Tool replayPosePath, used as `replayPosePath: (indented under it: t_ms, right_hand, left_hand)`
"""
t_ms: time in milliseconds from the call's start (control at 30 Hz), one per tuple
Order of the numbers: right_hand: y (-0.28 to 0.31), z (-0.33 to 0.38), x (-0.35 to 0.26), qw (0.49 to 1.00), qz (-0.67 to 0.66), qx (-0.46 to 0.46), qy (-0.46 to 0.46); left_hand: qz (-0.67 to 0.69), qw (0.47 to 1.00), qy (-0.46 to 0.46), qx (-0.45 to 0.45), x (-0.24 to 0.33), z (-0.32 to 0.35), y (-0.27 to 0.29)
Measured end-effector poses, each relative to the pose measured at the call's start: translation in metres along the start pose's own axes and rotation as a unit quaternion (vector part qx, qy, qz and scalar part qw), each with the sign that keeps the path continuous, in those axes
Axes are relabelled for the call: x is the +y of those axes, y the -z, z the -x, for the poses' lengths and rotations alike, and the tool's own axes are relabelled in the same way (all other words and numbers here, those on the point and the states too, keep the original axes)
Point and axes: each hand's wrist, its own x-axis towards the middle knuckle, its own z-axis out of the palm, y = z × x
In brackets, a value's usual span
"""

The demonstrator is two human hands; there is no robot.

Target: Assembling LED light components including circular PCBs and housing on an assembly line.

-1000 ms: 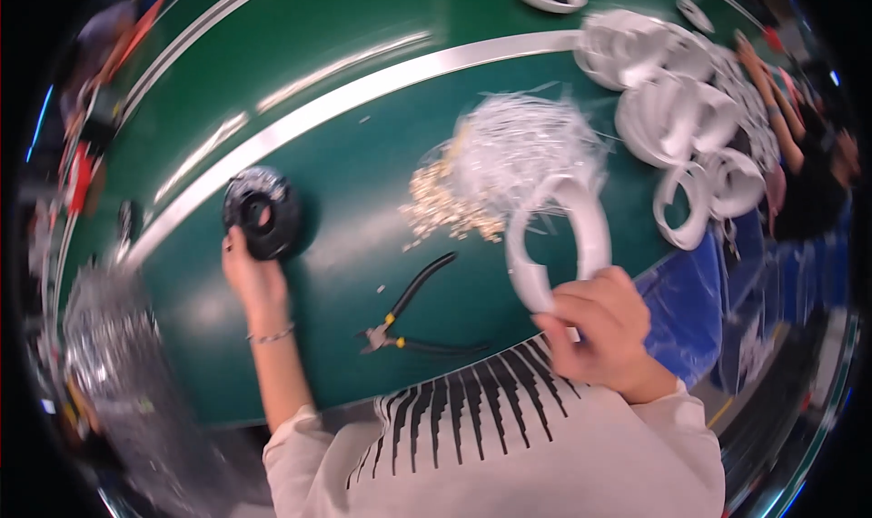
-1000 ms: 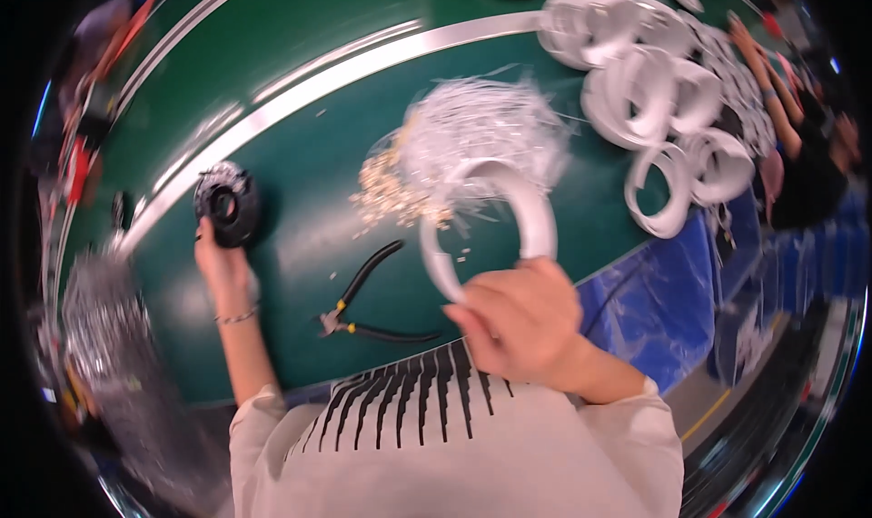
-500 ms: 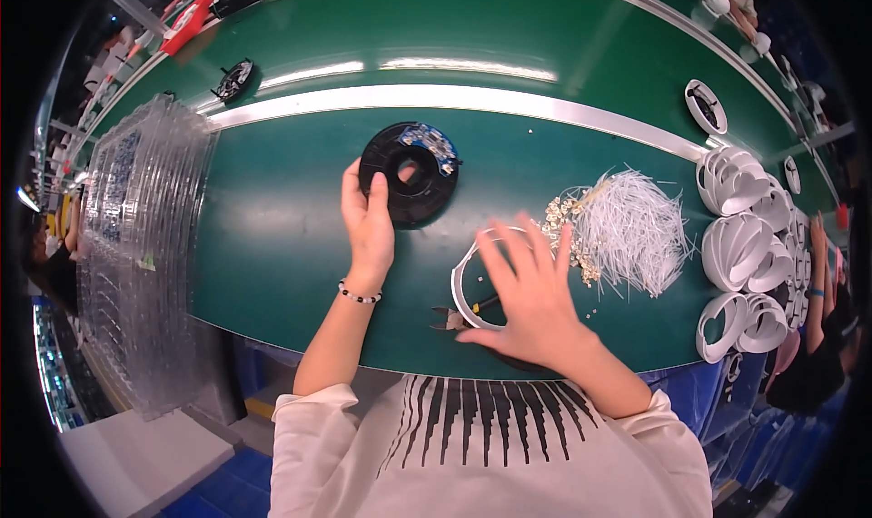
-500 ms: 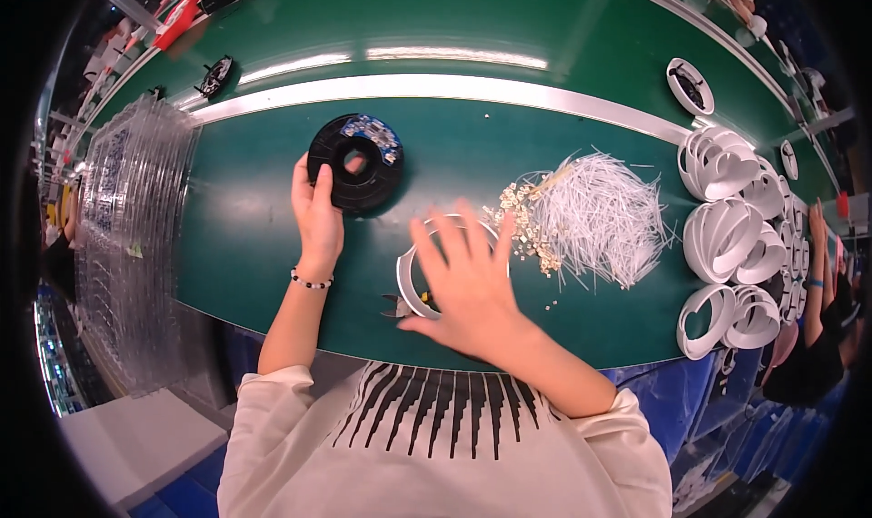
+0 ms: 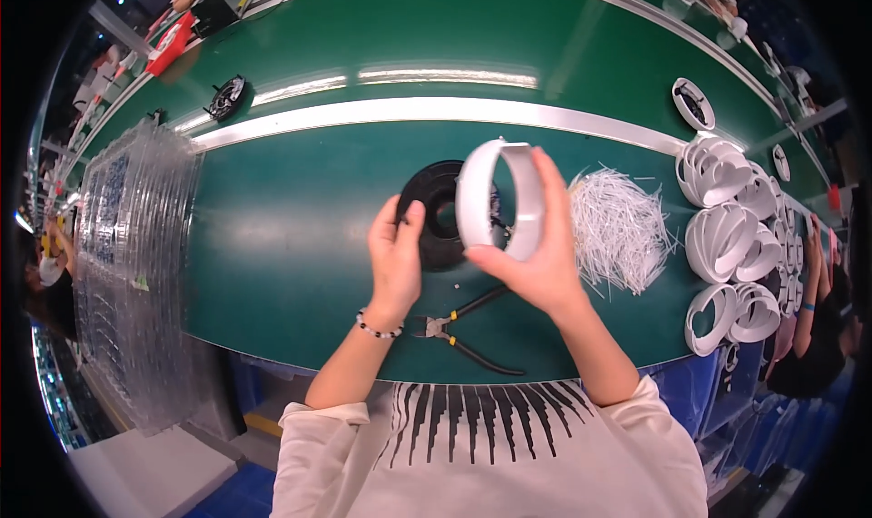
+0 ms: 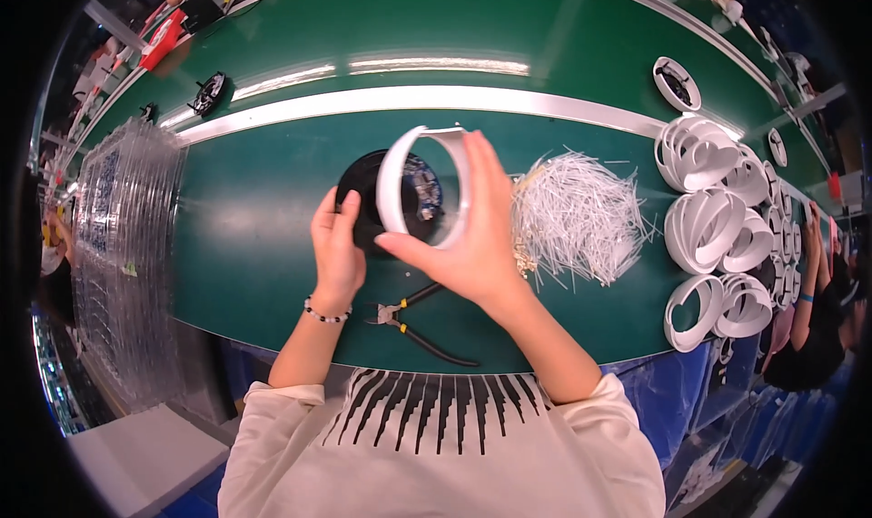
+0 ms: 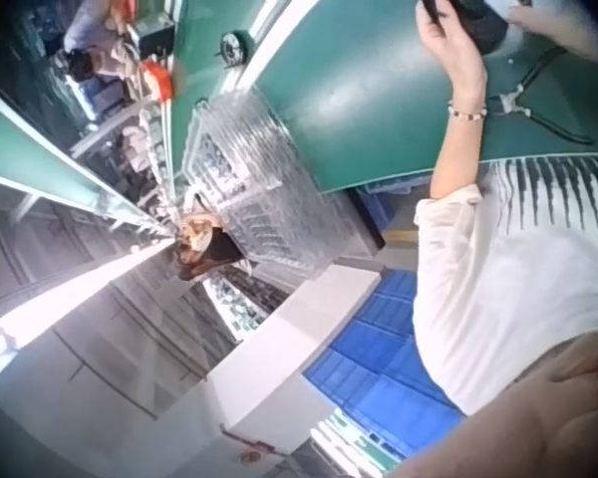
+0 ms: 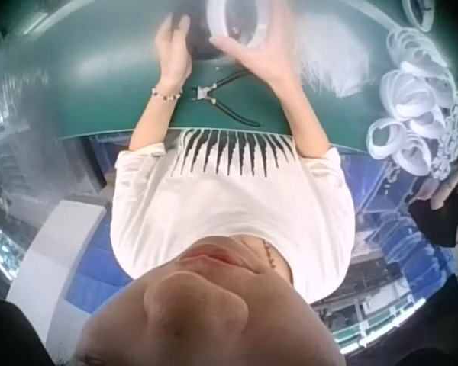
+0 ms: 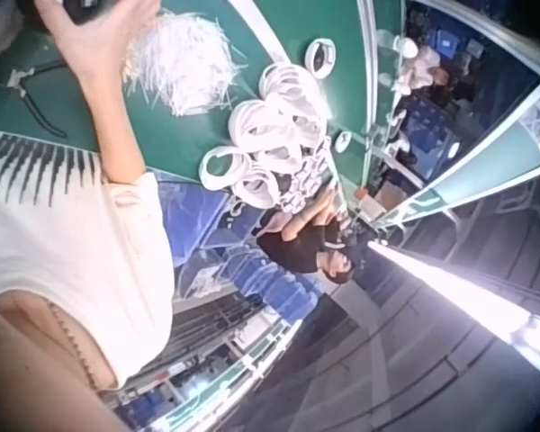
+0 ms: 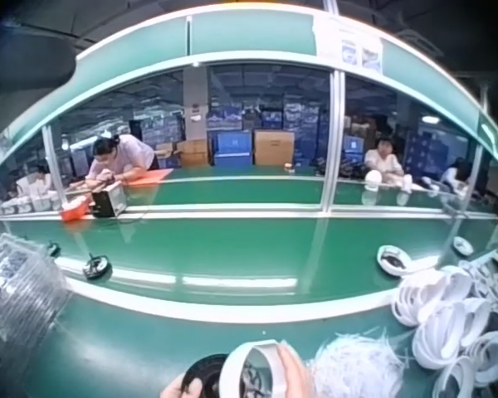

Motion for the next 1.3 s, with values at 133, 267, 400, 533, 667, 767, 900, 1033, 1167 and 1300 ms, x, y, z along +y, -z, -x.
replayPosePath:
  t_ms: [133,267,400,533,667,767,900,1033,1167,1300]
  right_hand:
    - [-0.016,0.009,-0.006,0.999,0.032,-0.028,0.033]
    - [-0.014,0.009,-0.006,0.998,0.026,-0.045,0.045]
    - [-0.019,0.012,-0.009,0.997,0.037,-0.051,0.050]
    - [-0.019,0.013,-0.011,0.995,0.037,-0.049,0.075]
    - [-0.022,0.015,-0.011,0.992,0.068,-0.044,0.095]
    - [-0.024,0.011,-0.003,0.988,0.096,-0.061,0.105]
    - [-0.026,0.006,0.005,0.990,0.068,-0.085,0.092]
    - [-0.013,-0.004,0.001,0.985,0.066,-0.099,0.121]
    - [-0.008,-0.004,-0.004,0.974,0.081,-0.161,0.136]
    - [-0.020,0.007,0.002,0.987,0.101,-0.074,0.098]
  left_hand:
    - [0.080,0.987,0.111,-0.083,0.000,0.008,-0.002]
    - [0.287,0.909,0.232,-0.193,0.006,-0.004,0.010]
    - [0.302,0.901,0.288,-0.116,-0.001,-0.011,0.008]
    - [0.341,0.873,0.321,-0.132,0.001,-0.013,0.004]
    - [0.313,0.898,0.291,-0.108,-0.003,-0.009,0.000]
    - [0.338,0.899,0.265,-0.090,-0.012,-0.009,0.001]
    - [0.321,0.903,0.271,-0.094,-0.005,-0.005,-0.003]
    - [0.311,0.899,0.283,-0.123,-0.006,-0.008,0.002]
    - [0.339,0.886,0.282,-0.146,-0.006,-0.004,0.006]
    - [0.327,0.908,0.246,-0.088,-0.015,0.000,0.001]
